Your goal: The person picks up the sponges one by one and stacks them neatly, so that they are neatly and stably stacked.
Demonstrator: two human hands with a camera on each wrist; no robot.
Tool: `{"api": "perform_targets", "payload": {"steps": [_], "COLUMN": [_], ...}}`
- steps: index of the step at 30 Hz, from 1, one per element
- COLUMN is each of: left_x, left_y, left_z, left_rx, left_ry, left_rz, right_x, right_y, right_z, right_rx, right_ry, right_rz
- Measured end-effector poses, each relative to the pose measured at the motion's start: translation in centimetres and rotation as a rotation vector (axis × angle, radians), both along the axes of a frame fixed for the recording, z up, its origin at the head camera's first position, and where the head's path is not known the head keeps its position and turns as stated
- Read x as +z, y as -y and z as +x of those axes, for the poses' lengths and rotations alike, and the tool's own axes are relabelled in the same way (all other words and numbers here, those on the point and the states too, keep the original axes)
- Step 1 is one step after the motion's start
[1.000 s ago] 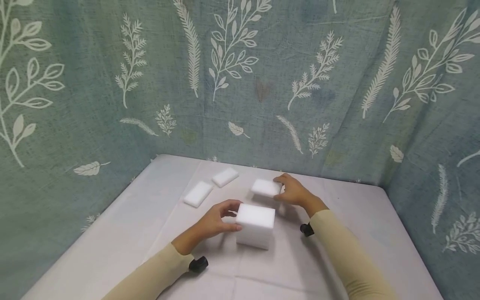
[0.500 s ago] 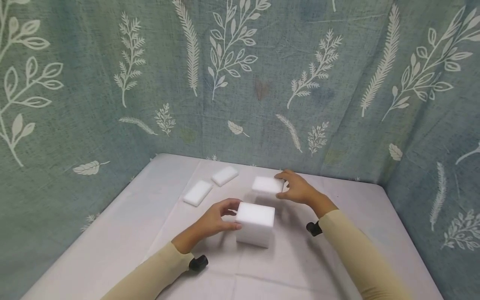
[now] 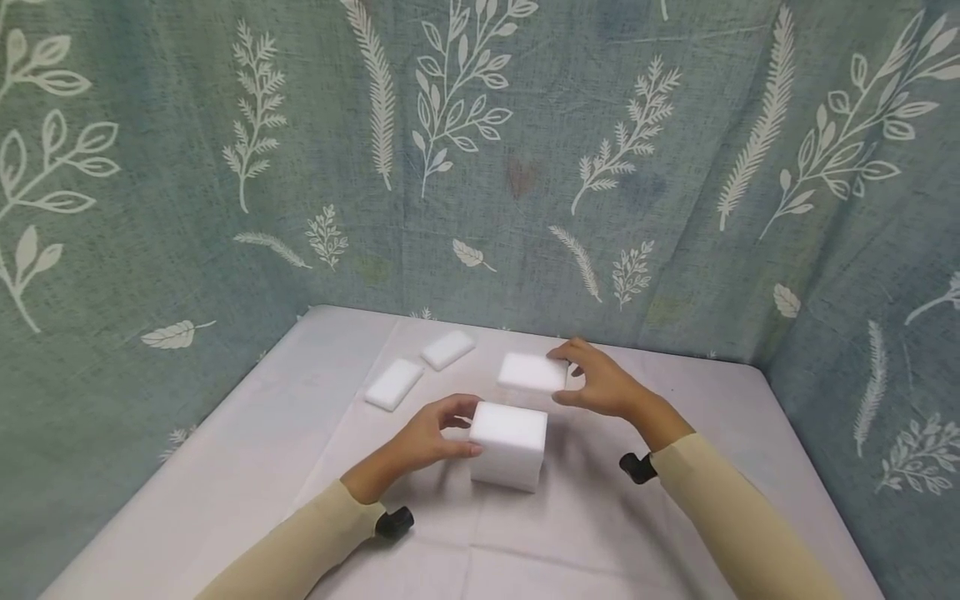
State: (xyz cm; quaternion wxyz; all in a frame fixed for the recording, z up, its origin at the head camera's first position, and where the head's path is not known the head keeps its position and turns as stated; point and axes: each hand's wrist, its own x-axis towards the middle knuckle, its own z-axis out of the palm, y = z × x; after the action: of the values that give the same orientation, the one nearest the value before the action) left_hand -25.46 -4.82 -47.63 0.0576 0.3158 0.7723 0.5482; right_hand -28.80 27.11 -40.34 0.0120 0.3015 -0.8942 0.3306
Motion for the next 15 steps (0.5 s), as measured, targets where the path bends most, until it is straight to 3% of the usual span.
{"api": "perform_targets", "payload": {"steps": [15], "left_x": [0.2], "left_y": [-0.1], "left_z": [0.0], "left_rx": [-0.003], "left_ry": [-0.005], "left_rz": [0.019], "right_x": [0.3], "right_y": [-0.3], "right_z": [2.0], "right_rx": [0.023], "right_ry": [-0.038], "right_rz": [-0.051]}}
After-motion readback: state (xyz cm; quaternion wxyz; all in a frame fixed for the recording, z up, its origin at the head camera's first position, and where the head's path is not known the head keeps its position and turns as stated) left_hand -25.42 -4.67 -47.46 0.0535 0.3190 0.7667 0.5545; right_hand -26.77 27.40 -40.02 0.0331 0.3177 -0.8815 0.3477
